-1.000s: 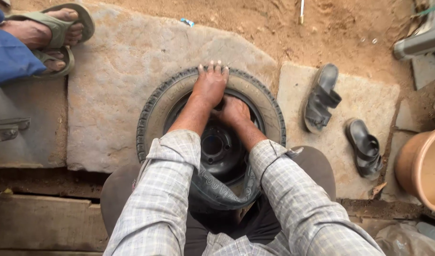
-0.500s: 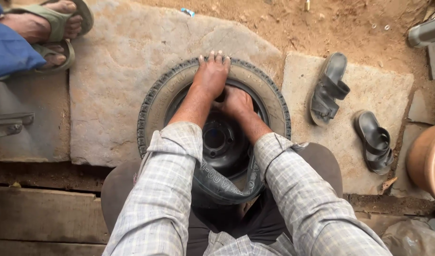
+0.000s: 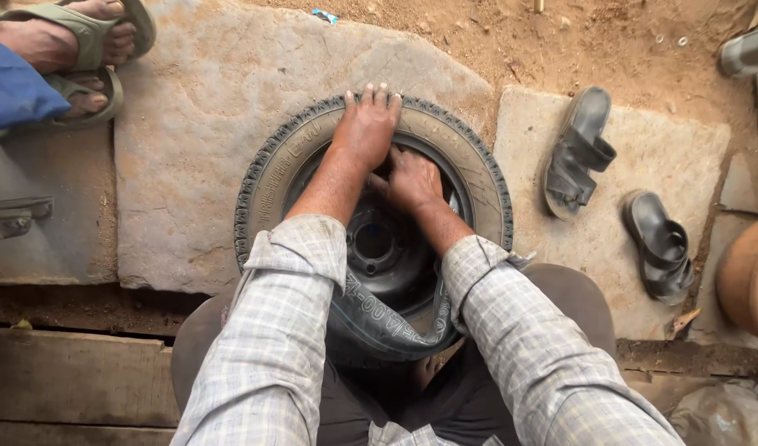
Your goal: Repairing a flat tire by prying the tire off the rim, removing the inner tube, and reassembling it.
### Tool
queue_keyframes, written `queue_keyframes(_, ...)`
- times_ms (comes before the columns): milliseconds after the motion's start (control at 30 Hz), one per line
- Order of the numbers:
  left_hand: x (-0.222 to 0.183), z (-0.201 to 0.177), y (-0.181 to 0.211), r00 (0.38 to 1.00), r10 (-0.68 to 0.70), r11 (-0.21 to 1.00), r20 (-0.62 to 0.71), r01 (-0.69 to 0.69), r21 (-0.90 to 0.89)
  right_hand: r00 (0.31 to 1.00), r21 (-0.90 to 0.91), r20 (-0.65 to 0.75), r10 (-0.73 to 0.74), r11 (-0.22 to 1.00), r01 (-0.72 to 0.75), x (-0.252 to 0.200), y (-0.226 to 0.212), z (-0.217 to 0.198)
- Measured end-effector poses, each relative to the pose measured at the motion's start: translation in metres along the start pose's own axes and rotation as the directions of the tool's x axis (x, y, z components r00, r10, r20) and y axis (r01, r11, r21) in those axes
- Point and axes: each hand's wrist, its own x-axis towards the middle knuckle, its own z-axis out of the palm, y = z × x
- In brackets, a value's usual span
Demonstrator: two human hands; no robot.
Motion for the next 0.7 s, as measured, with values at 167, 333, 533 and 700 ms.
queue_keyframes(167,-0.008,0.005,0.005,1.0,-0.004,1.0,-0.022,0.005,0.013,0.997,-0.001,0.035,0.064,0.998,-0.064,-0.017,-0.012,-0.006)
queue_keyframes(333,-0.009,0.0,0.006,0.998,-0.024,0.999,-0.054,0.026,0.021,0.999,0.02,-0.036,0.009,1.0,-0.009,-0.021,-0.001,0.003)
queue_keyframes(533,-0.006,0.013,0.008,0.997,-0.017,0.998,-0.074,0.02,0.051,0.994,0.046,-0.084,-0.065,0.997,0.069,-0.034,-0.008,0.005)
queue_keyframes(700,-0.014,0.005,0.01,0.998,-0.037,0.998,-0.06,0.04,0.051,0.984,-0.161,-0.17,-0.05,0.987,0.022,-0.044,-0.003,0.041)
